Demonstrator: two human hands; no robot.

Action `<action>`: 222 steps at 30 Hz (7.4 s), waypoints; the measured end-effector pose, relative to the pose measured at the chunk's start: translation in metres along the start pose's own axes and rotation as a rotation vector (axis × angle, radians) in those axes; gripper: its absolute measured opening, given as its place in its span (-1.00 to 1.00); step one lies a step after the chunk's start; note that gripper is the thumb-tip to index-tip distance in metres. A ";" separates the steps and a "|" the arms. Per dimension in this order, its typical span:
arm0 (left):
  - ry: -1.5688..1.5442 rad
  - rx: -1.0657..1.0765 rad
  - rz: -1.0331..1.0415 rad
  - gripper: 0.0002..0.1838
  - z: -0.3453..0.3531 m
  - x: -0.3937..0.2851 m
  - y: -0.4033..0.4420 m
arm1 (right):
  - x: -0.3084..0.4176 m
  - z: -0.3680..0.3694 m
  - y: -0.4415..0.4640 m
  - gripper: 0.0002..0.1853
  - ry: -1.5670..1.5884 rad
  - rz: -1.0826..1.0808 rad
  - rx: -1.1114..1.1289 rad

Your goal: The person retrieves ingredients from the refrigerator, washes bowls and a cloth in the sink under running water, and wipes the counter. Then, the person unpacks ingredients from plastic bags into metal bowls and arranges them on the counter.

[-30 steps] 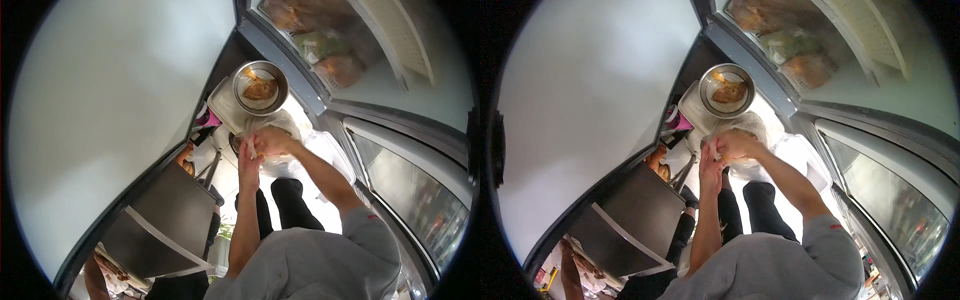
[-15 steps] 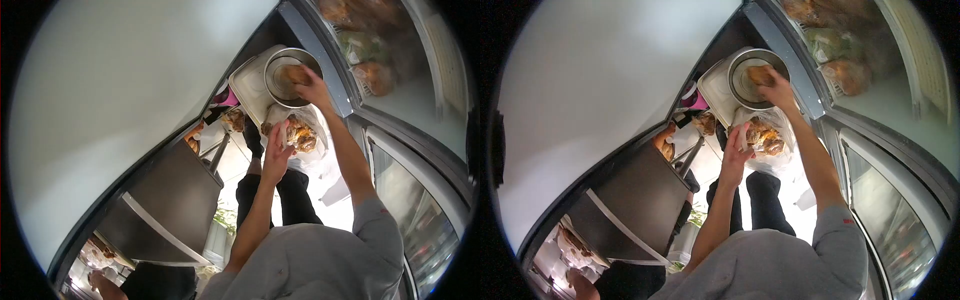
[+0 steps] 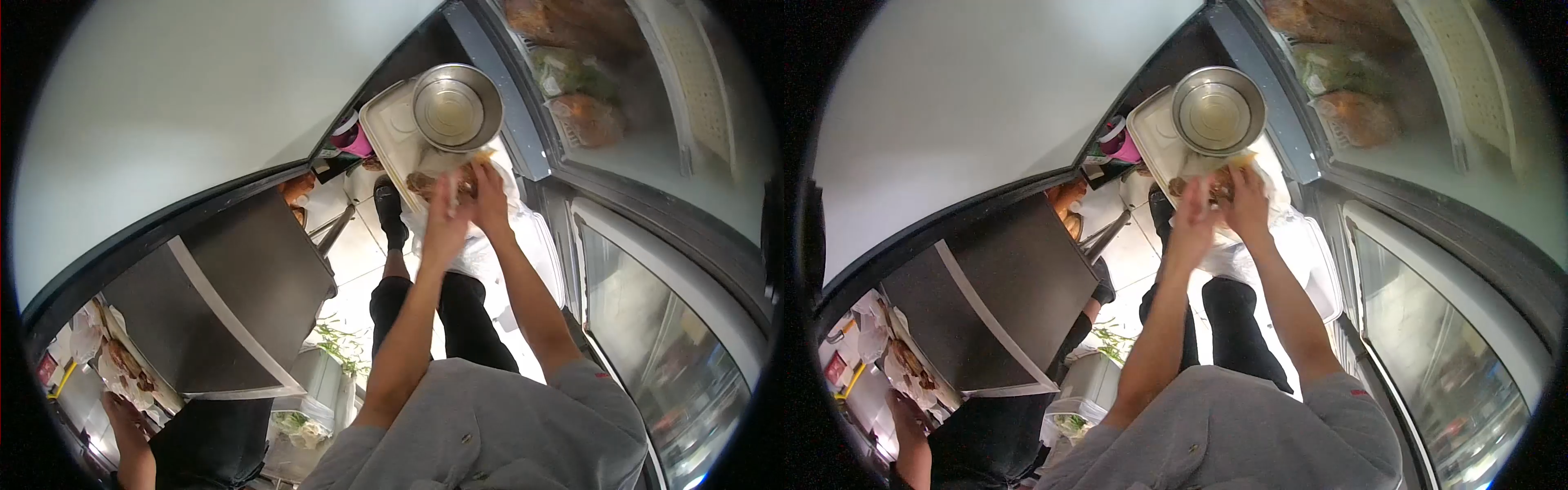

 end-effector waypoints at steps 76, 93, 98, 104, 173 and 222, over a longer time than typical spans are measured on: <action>0.194 -0.284 -0.304 -0.57 -0.337 0.321 0.278 | -0.160 0.083 -0.137 -0.70 0.432 0.672 -0.846; -0.491 -0.501 -0.374 -0.44 -0.272 0.222 -0.051 | -0.102 -0.019 -0.104 -0.85 0.681 0.615 -0.313; -0.036 -0.173 -0.316 -0.44 -0.179 0.068 -0.080 | -0.091 -0.029 -0.088 -0.74 1.219 0.495 -0.361; 0.582 0.325 -0.078 -0.39 -0.020 -0.021 -0.038 | -0.070 -0.054 -0.084 -0.73 1.367 0.351 -0.155; 0.759 0.735 0.004 -0.79 0.039 0.062 0.044 | -0.029 -0.090 -0.037 -0.89 0.507 -0.326 -0.393; 1.437 0.379 0.392 -0.86 0.051 0.017 0.034 | -0.032 -0.036 -0.064 -0.76 0.539 0.121 -0.480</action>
Point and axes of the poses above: each hand's wrist, its own y-axis towards the middle knuckle, its own z-axis out of the palm, x = y × z, the point moved 7 cm from there along y, towards the middle knuckle
